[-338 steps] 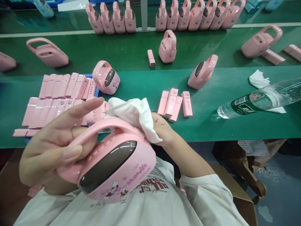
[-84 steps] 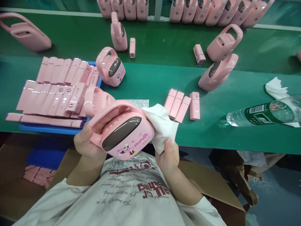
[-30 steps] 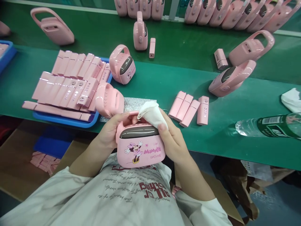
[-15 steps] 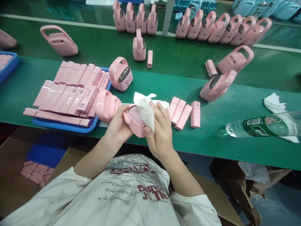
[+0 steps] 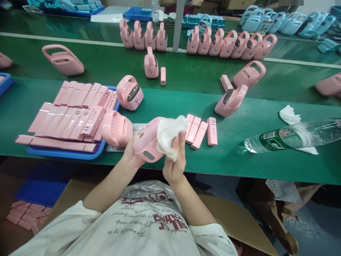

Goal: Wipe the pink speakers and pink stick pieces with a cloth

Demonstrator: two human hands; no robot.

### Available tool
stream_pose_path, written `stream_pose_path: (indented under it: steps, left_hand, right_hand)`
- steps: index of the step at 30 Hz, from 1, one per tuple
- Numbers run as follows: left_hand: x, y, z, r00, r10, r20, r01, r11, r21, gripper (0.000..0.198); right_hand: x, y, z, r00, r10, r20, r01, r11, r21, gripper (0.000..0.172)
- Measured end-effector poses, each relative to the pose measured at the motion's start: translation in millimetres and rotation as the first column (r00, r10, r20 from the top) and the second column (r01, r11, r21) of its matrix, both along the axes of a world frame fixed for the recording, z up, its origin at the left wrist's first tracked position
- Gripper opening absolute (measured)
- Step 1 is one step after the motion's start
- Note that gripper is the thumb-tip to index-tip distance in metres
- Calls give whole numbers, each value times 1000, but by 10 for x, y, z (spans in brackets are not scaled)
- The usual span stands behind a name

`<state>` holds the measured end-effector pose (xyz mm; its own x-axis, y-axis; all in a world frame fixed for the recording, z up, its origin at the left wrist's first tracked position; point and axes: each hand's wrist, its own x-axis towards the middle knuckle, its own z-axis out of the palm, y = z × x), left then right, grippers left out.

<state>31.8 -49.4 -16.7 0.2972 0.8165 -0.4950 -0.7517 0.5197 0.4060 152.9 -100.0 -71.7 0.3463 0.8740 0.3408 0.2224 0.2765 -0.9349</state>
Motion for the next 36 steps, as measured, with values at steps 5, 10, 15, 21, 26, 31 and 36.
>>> stream_pose_path:
  steps: [5, 10, 15, 21, 26, 31, 36]
  left_hand:
    - [43, -41, 29, 998, -41, -42, 39, 998, -45, 27]
    - [28, -27, 36, 998, -51, -26, 50, 998, -42, 27]
    - [32, -20, 43, 998, -12, -55, 8, 996, -89, 24]
    - [-16, 32, 90, 1000, 19, -17, -17, 995, 103, 19]
    - [-115, 41, 48, 992, 113, -48, -97, 962, 254, 34]
    - [-67, 26, 52, 968, 175, -182, -133, 966, 223, 37]
    - [-185, -108, 132, 883, 121, -454, 34, 947, 319, 14]
  right_hand:
    - [28, 130, 306, 833, 80, -548, -166, 980, -110, 55]
    - [-3, 78, 374, 775, 87, -626, -228, 962, -148, 56]
    - [-76, -7, 396, 743, 69, -666, -243, 954, -173, 50]
    - [-198, -147, 442, 648, 14, -761, -309, 919, -246, 47]
    - [-124, -209, 449, 563, -46, -825, -420, 844, -334, 37]
    - [-49, -87, 515, 551, -73, -831, -374, 869, -325, 39]
    - [89, 93, 520, 670, -127, -732, -112, 957, -268, 24]
